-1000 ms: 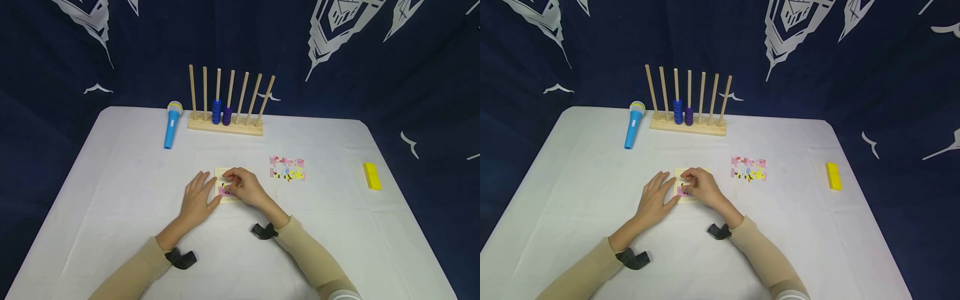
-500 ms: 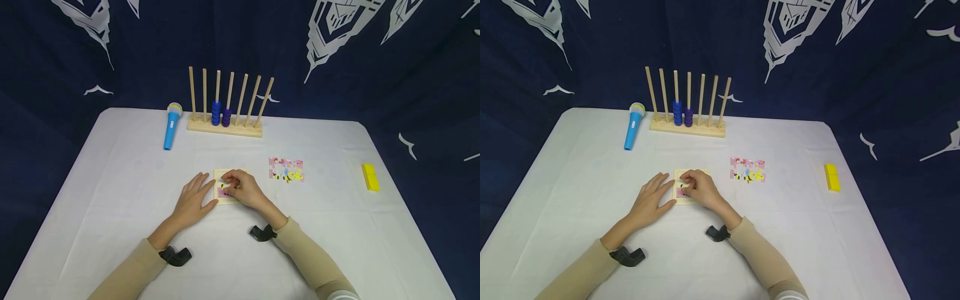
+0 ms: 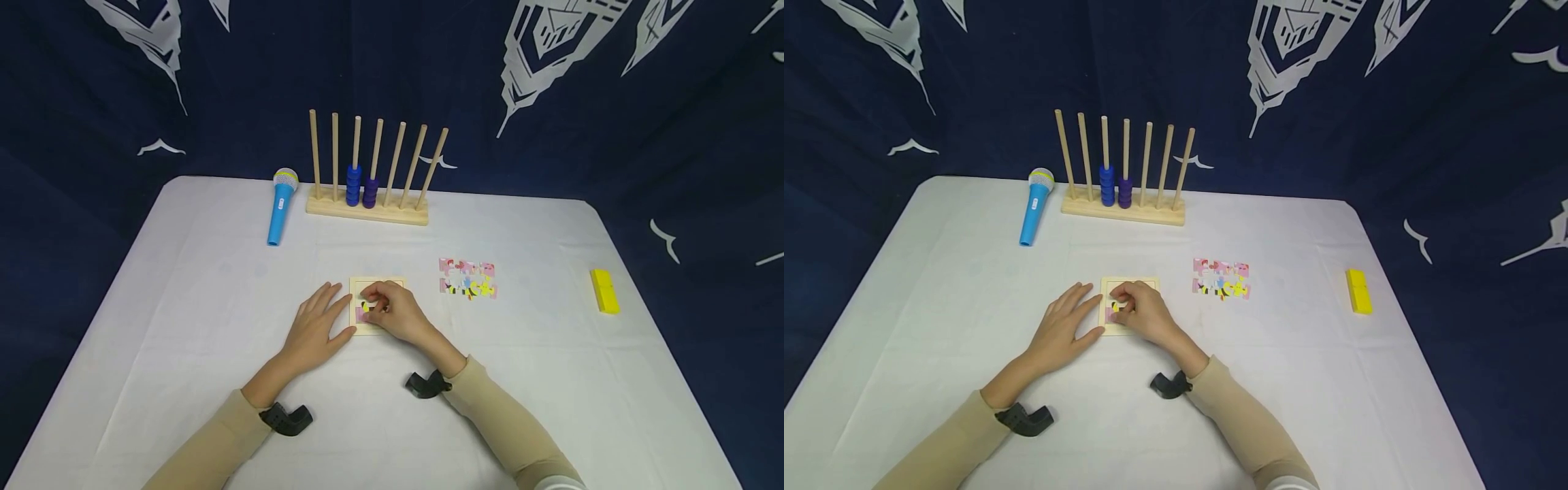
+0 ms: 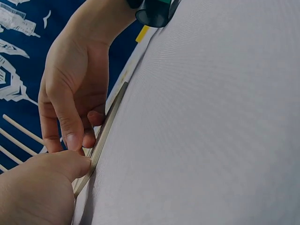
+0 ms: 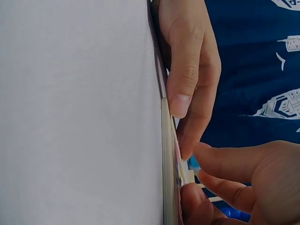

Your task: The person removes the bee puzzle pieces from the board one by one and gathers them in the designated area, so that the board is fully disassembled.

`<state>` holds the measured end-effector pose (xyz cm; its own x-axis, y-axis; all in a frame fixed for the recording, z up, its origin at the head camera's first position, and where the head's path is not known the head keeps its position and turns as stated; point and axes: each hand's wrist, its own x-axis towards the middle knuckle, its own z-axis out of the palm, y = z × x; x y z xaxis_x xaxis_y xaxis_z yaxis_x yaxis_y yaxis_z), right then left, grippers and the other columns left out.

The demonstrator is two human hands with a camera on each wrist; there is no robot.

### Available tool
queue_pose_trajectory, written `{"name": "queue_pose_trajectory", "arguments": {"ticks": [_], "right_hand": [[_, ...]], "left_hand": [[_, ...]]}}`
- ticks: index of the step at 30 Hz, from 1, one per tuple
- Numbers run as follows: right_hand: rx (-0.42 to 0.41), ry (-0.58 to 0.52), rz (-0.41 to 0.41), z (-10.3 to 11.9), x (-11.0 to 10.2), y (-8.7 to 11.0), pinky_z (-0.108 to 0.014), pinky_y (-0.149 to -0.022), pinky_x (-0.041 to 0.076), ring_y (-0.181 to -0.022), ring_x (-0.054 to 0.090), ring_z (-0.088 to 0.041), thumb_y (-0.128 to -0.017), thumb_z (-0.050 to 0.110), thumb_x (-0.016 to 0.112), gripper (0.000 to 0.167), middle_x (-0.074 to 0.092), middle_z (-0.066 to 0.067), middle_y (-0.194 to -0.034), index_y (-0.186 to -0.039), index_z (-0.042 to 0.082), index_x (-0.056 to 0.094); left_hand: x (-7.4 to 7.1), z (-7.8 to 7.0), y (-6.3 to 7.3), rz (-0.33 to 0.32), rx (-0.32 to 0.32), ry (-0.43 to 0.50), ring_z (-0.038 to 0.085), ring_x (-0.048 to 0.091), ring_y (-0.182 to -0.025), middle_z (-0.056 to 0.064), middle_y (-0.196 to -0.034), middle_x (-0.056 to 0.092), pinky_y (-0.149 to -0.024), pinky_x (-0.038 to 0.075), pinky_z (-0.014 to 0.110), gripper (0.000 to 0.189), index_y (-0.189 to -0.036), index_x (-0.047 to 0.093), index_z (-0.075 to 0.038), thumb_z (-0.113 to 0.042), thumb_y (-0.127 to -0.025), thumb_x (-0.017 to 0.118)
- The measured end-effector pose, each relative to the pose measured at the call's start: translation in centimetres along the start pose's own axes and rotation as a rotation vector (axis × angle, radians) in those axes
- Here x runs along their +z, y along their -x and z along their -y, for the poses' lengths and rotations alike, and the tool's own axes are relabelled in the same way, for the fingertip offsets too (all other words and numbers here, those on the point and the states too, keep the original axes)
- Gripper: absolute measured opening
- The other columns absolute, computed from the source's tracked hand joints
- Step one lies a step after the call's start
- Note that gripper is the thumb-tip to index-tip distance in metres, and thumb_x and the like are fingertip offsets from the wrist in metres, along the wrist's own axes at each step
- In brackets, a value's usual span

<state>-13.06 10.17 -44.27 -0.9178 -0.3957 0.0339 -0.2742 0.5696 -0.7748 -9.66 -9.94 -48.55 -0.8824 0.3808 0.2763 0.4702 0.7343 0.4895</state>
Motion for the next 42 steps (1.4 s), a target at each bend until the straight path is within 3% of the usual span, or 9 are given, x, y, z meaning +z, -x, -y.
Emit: {"name": "queue_pose_trajectory", "arguments": {"ticks": [14,28,36,42], "right_hand": [[-0.013,0.106,0.019,-0.1,0.7,0.2,-0.019,-0.068,0.043,-0.075,0.051,-0.010,-0.073,0.004,0.084,0.037,0.062,-0.005,-0.089,-0.106,0.003,0.068],[0.009,0.205,0.035,-0.1,1.0,0.2,-0.021,-0.065,0.038,-0.075,0.048,-0.009,-0.076,0.009,0.083,0.038,0.057,0.000,-0.087,-0.109,0.007,0.066],[-0.040,0.187,0.003,-0.2,1.0,0.3,-0.021,-0.066,0.039,-0.074,0.050,-0.008,-0.076,0.006,0.081,0.033,0.058,0.001,-0.085,-0.103,0.012,0.063],[-0.068,0.015,-0.016,-0.1,0.3,0.1,-0.019,-0.062,0.041,-0.068,0.050,-0.008,-0.083,-0.006,0.069,0.022,0.059,-0.001,-0.084,-0.102,0.006,0.067]], "left_hand": [[0.1,0.0,0.2,0.008,-0.011,-0.006,0.037,0.029,-0.145,0.019,-0.151,0.041,-0.109,0.031,0.058,0.058,-0.137,0.054,-0.004,-0.035,-0.090,0.066],[0.1,0.0,0.2,-0.004,-0.003,-0.019,0.038,0.030,-0.144,0.020,-0.150,0.042,-0.108,0.032,0.058,0.058,-0.137,0.054,-0.003,-0.034,-0.089,0.067],[0.2,0.0,0.1,-0.003,-0.005,-0.012,0.038,0.029,-0.144,0.020,-0.150,0.041,-0.108,0.031,0.058,0.058,-0.137,0.054,-0.003,-0.034,-0.089,0.066],[0.4,0.1,0.0,-0.009,0.000,-0.018,0.038,0.029,-0.144,0.020,-0.150,0.041,-0.108,0.031,0.058,0.059,-0.137,0.054,-0.004,-0.036,-0.090,0.066]]}}
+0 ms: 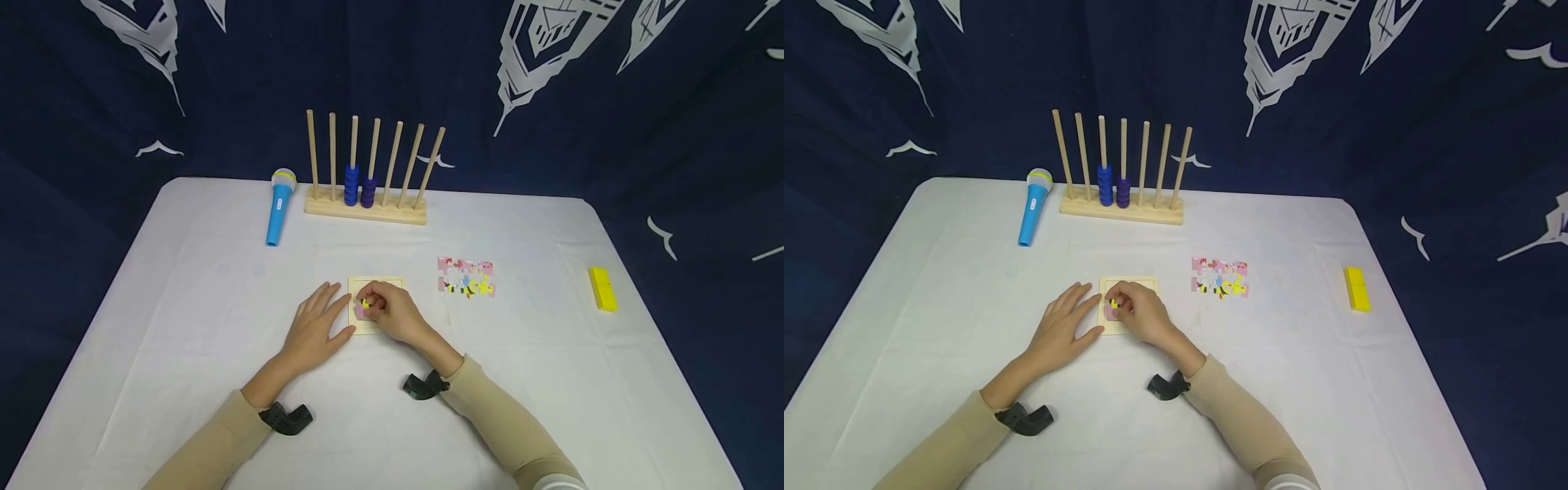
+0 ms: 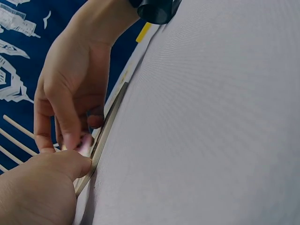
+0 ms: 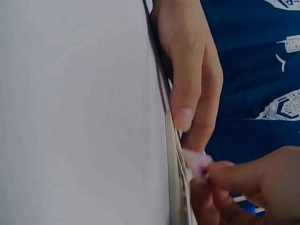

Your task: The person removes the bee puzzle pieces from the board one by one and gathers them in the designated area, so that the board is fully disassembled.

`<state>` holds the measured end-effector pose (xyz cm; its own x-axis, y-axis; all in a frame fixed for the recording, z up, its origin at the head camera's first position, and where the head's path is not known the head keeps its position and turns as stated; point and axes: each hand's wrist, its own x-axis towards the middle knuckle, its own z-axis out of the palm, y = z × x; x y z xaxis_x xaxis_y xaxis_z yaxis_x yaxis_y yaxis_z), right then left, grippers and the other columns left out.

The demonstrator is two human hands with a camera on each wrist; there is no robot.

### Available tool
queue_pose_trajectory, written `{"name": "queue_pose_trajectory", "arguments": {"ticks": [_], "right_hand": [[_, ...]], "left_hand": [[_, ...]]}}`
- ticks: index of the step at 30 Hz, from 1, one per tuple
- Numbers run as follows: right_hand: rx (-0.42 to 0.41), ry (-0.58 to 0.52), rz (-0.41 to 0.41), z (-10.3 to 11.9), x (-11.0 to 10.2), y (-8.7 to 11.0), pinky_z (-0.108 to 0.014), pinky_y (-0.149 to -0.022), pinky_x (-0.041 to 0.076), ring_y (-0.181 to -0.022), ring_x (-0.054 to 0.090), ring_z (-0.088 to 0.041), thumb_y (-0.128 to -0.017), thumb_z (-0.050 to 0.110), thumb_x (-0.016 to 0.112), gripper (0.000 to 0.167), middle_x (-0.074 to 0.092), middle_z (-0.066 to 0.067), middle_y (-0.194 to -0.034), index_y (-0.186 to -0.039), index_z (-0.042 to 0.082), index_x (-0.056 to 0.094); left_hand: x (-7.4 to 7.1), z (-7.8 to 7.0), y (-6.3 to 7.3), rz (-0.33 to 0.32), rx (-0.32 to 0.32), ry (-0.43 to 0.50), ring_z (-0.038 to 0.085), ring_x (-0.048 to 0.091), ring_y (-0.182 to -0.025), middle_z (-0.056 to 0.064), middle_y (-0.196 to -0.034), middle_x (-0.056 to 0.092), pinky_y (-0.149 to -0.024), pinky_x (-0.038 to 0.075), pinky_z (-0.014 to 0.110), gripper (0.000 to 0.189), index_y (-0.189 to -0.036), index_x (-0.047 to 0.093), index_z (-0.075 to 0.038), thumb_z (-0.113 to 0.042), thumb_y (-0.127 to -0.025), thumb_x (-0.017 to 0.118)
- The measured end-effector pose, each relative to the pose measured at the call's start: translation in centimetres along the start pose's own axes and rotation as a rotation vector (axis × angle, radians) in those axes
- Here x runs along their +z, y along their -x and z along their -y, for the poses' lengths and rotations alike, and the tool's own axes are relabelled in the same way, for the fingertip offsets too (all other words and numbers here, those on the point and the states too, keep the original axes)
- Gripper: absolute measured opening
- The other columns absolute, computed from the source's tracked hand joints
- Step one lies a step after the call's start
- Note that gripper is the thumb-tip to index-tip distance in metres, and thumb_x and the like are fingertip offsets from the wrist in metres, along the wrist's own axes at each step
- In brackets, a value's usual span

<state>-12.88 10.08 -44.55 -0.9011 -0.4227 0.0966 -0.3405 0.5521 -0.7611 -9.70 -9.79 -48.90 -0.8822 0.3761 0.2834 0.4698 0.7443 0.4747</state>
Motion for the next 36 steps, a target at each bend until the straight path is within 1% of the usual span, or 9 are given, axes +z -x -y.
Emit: {"name": "queue_pose_trajectory", "arguments": {"ticks": [4,7,9,15,18,22,26,30,36], "right_hand": [[0.019,-0.133,-0.005,0.3,-1.7,-0.1,-0.020,-0.059,0.043,-0.067,0.051,-0.011,-0.088,-0.004,0.065,0.022,0.061,-0.007,-0.086,-0.108,0.002,0.067],[0.071,-0.199,-0.027,0.1,-3.8,0.2,-0.021,-0.061,0.045,-0.069,0.055,-0.012,-0.088,-0.002,0.065,0.025,0.063,-0.011,-0.091,-0.113,0.000,0.066],[0.120,-0.217,-0.052,-0.5,-5.2,0.7,-0.021,-0.062,0.046,-0.070,0.057,-0.013,-0.087,-0.001,0.067,0.027,0.063,-0.013,-0.092,-0.113,-0.001,0.066],[0.301,-0.179,-0.134,-3.6,-8.8,3.0,-0.018,-0.061,0.046,-0.070,0.055,-0.013,-0.084,0.000,0.072,0.023,0.061,-0.010,-0.088,-0.106,-0.002,0.066],[0.358,-0.140,-0.154,-5.0,-10.0,4.0,-0.016,-0.061,0.046,-0.070,0.055,-0.011,-0.084,0.001,0.073,0.020,0.062,-0.008,-0.085,-0.102,-0.003,0.065],[0.384,-0.119,-0.149,-6.3,-10.5,4.6,-0.016,-0.061,0.046,-0.068,0.056,-0.011,-0.083,0.000,0.073,0.019,0.063,-0.010,-0.083,-0.100,-0.005,0.065],[0.399,-0.098,-0.130,-6.8,-10.3,4.6,-0.017,-0.060,0.047,-0.068,0.057,-0.011,-0.083,0.001,0.073,0.018,0.066,-0.011,-0.082,-0.099,-0.005,0.066],[0.423,-0.025,-0.126,-7.0,-10.0,4.5,-0.019,-0.060,0.048,-0.069,0.058,-0.012,-0.084,0.004,0.073,0.016,0.067,-0.010,-0.082,-0.097,-0.002,0.067],[0.438,0.079,-0.146,-6.7,-9.8,4.6,-0.024,-0.060,0.047,-0.067,0.059,-0.015,-0.083,0.007,0.075,0.015,0.068,-0.011,-0.080,-0.093,0.000,0.067]], "left_hand": [[0.0,0.1,0.0,0.001,-0.008,-0.003,0.038,0.030,-0.144,0.020,-0.150,0.042,-0.109,0.032,0.058,0.058,-0.137,0.055,-0.004,-0.035,-0.089,0.067],[0.1,0.0,0.0,0.000,-0.015,-0.003,0.038,0.029,-0.144,0.021,-0.150,0.042,-0.109,0.031,0.058,0.059,-0.136,0.055,-0.003,-0.035,-0.089,0.067],[0.1,0.0,0.0,-0.005,-0.017,0.001,0.039,0.029,-0.143,0.021,-0.150,0.042,-0.108,0.031,0.058,0.059,-0.136,0.055,-0.002,-0.034,-0.088,0.068],[-0.1,-0.1,0.0,-0.006,-0.029,0.018,0.039,0.028,-0.144,0.022,-0.150,0.041,-0.108,0.030,0.058,0.058,-0.136,0.055,-0.001,-0.032,-0.088,0.069],[-0.2,-0.1,0.0,0.001,-0.040,0.016,0.039,0.027,-0.144,0.021,-0.151,0.040,-0.109,0.029,0.058,0.058,-0.137,0.054,-0.002,-0.032,-0.088,0.068],[-0.3,-0.1,0.1,0.011,-0.048,0.013,0.038,0.026,-0.145,0.021,-0.151,0.039,-0.109,0.029,0.057,0.058,-0.137,0.054,-0.002,-0.032,-0.089,0.067],[-0.2,-0.1,0.0,0.027,-0.055,0.015,0.037,0.026,-0.145,0.020,-0.152,0.039,-0.110,0.028,0.057,0.058,-0.138,0.054,-0.003,-0.033,-0.090,0.066],[0.0,-0.1,0.0,0.040,-0.054,0.020,0.037,0.025,-0.146,0.019,-0.153,0.039,-0.111,0.028,0.057,0.058,-0.139,0.053,-0.004,-0.033,-0.091,0.066],[0.0,-0.1,-0.1,0.051,-0.053,0.024,0.036,0.024,-0.146,0.019,-0.153,0.038,-0.111,0.027,0.056,0.058,-0.139,0.053,-0.004,-0.033,-0.091,0.066]]}}
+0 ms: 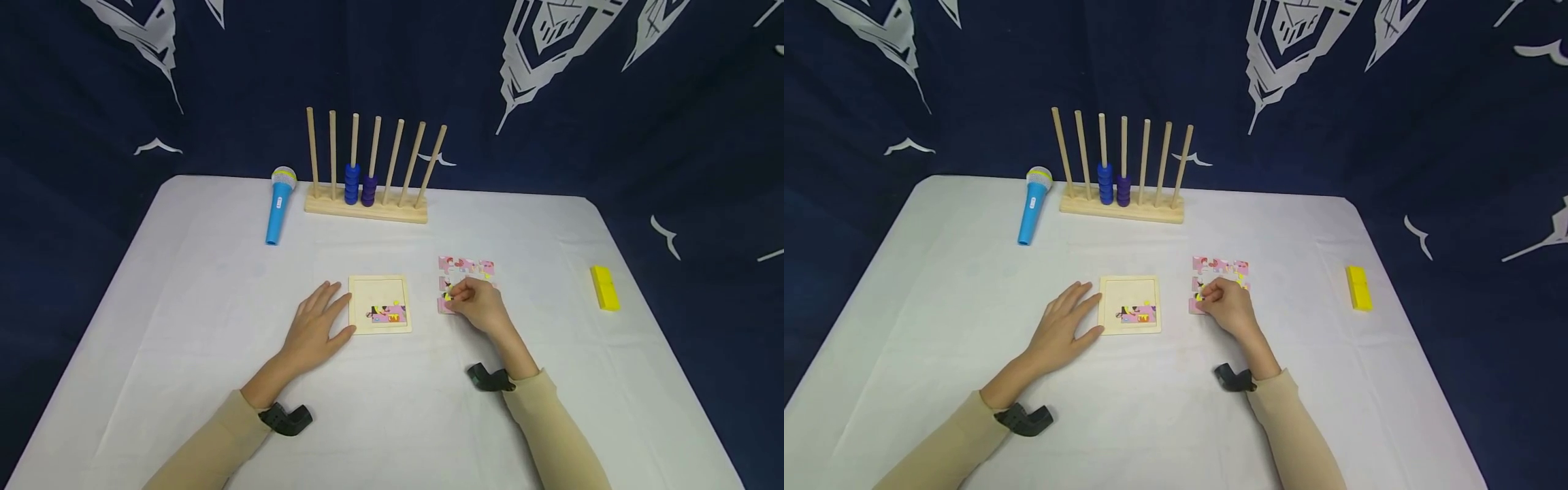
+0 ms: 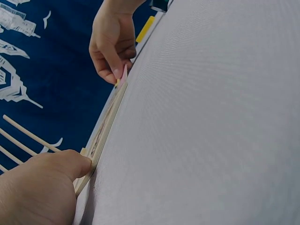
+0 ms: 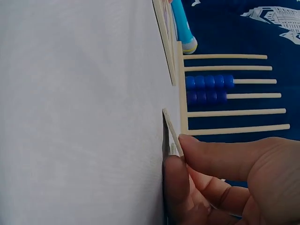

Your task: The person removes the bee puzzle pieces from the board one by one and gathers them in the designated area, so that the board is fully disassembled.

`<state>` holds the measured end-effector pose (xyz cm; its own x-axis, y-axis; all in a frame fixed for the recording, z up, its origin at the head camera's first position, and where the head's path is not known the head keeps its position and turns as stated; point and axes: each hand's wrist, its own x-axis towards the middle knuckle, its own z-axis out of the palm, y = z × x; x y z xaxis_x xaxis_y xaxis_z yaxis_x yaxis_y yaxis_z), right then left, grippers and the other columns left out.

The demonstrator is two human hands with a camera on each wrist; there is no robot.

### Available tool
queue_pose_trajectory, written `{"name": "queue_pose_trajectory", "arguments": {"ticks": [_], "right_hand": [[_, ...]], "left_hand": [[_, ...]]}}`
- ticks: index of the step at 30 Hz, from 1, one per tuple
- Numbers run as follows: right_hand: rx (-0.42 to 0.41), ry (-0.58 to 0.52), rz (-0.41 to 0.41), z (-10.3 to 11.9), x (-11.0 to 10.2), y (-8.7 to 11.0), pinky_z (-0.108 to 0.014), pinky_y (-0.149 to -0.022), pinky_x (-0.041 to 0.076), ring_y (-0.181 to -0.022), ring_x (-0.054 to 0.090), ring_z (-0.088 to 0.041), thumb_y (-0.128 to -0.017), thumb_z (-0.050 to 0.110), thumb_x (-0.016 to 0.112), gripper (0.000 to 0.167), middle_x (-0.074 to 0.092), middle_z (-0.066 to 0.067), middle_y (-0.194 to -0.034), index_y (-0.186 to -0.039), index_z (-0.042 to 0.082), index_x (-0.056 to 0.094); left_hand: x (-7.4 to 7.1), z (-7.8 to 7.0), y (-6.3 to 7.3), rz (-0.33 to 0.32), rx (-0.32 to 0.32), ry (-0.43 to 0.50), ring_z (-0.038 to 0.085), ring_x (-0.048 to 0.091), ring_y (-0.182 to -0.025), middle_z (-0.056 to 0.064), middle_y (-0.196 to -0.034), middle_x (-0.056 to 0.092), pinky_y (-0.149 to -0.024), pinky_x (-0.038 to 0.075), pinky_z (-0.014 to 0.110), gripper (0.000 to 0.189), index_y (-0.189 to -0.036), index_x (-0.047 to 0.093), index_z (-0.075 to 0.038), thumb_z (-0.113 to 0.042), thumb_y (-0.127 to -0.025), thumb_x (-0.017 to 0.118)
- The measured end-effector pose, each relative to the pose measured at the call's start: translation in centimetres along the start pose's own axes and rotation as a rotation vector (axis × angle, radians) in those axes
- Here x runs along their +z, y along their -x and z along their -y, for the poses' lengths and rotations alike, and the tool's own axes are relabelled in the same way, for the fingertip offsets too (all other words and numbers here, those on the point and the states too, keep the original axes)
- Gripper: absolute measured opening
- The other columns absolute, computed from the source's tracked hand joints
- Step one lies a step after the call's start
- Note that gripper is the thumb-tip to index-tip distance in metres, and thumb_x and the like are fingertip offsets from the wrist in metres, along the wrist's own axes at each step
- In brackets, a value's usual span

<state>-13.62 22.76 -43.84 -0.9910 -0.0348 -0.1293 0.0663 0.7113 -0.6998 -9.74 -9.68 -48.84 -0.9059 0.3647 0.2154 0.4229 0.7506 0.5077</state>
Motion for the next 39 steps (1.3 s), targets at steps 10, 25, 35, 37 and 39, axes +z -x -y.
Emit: {"name": "queue_pose_trajectory", "arguments": {"ticks": [10,25,35,37,39], "right_hand": [[-0.001,0.128,-0.081,0.3,-0.5,0.5,-0.026,-0.060,0.043,-0.064,0.058,-0.016,-0.081,0.016,0.078,0.019,0.067,-0.007,-0.073,-0.089,0.003,0.067],[-0.190,-0.068,-0.104,1.8,0.4,0.1,-0.020,-0.062,0.047,-0.074,0.059,-0.017,-0.083,0.006,0.075,0.024,0.066,-0.015,-0.095,-0.104,-0.001,0.067],[-0.337,-0.100,0.004,4.6,3.6,-0.1,-0.023,-0.063,0.044,-0.078,0.062,-0.019,-0.080,0.006,0.078,0.035,0.066,-0.016,-0.103,-0.112,0.001,0.065],[-0.372,-0.104,0.023,5.1,4.2,0.0,-0.023,-0.065,0.045,-0.079,0.063,-0.020,-0.079,0.004,0.078,0.035,0.065,-0.017,-0.103,-0.112,0.000,0.065],[-0.392,-0.102,0.044,5.5,4.7,0.1,-0.023,-0.066,0.046,-0.080,0.064,-0.021,-0.079,0.004,0.079,0.037,0.065,-0.016,-0.103,-0.113,0.000,0.065]], "left_hand": [[0.2,0.1,0.0,-0.075,0.048,-0.004,0.040,0.030,-0.142,0.023,-0.148,0.043,-0.106,0.031,0.058,0.057,-0.134,0.056,-0.001,-0.031,-0.087,0.068],[0.2,0.2,0.0,-0.063,0.037,-0.004,0.040,0.029,-0.143,0.022,-0.149,0.042,-0.107,0.030,0.058,0.057,-0.135,0.056,-0.002,-0.031,-0.088,0.068],[0.0,-0.1,0.1,-0.039,0.025,0.002,0.039,0.027,-0.145,0.021,-0.151,0.040,-0.109,0.029,0.059,0.058,-0.137,0.055,-0.003,-0.033,-0.089,0.068],[-0.1,-0.2,0.1,-0.028,0.020,-0.010,0.038,0.027,-0.145,0.020,-0.151,0.040,-0.110,0.030,0.058,0.058,-0.137,0.055,-0.003,-0.034,-0.089,0.067],[-0.2,-0.2,0.1,-0.022,0.019,-0.018,0.038,0.027,-0.145,0.020,-0.151,0.040,-0.110,0.030,0.058,0.058,-0.137,0.054,-0.004,-0.035,-0.089,0.067]]}}
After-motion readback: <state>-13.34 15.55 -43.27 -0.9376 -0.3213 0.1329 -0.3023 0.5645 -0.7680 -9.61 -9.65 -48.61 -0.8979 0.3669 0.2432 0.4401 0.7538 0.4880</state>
